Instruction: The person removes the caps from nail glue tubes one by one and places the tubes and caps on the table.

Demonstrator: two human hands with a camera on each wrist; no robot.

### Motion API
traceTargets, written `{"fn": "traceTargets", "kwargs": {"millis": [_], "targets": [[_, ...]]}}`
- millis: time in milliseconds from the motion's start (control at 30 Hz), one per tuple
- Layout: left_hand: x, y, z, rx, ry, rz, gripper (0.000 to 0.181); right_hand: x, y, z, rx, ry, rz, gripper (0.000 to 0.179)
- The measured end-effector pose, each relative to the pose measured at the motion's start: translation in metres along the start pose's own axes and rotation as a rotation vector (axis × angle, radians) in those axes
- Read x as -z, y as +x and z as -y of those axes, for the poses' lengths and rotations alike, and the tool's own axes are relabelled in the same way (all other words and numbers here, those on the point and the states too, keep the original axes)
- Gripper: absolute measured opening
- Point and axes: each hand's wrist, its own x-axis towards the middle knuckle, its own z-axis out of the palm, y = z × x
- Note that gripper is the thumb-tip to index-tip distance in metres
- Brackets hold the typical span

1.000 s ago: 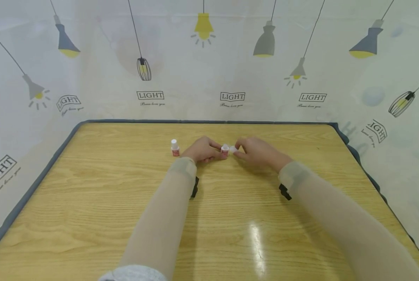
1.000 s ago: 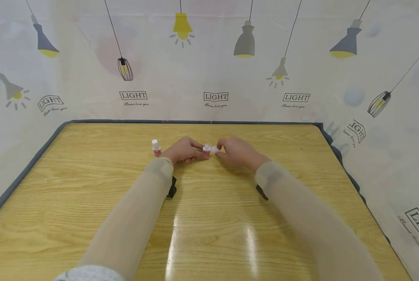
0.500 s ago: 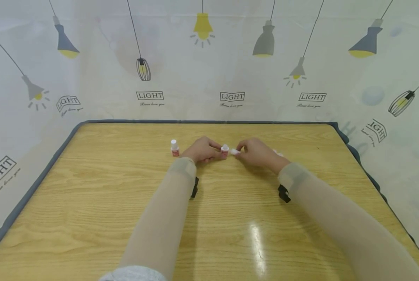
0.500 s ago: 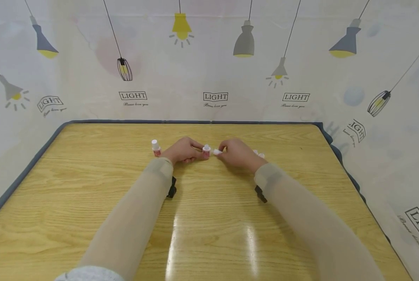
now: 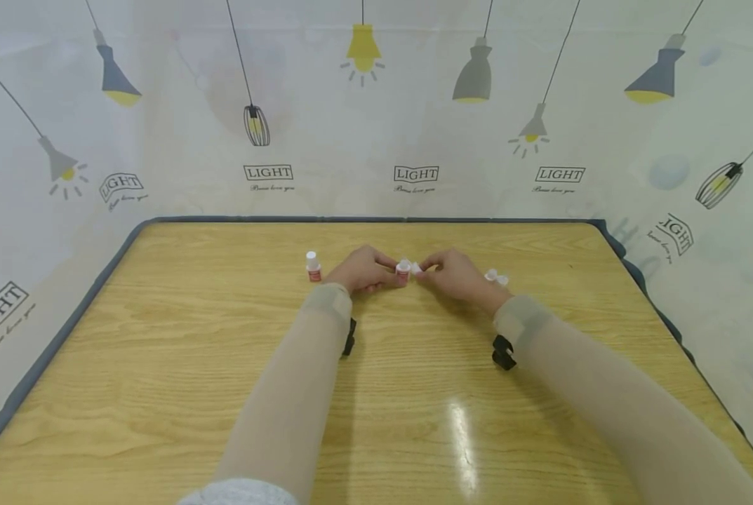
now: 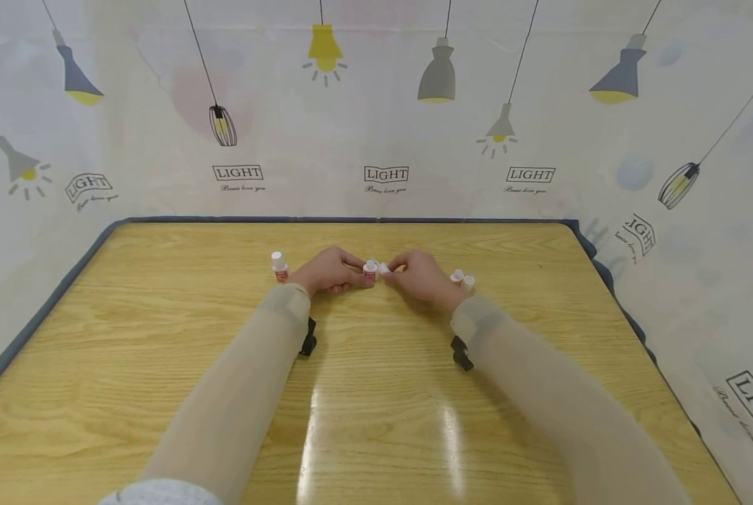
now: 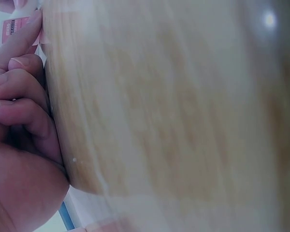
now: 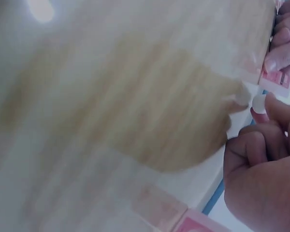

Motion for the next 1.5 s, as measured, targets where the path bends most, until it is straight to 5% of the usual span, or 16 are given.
{"fn": "traceTargets", "kwargs": {"millis": [833,1500], "targets": [[-0.003,-0.003,-0.004,0.011,-0.005,-0.038,0.049,-0.002,-0.010,0.005,-0.110,0.035,-0.012,0.042],[-0.003,-0.003,-0.001,0.017,-0.025,-0.015,0.046,0.025,-0.014,0.022,-0.126,0.040,0.008,0.065]]}}
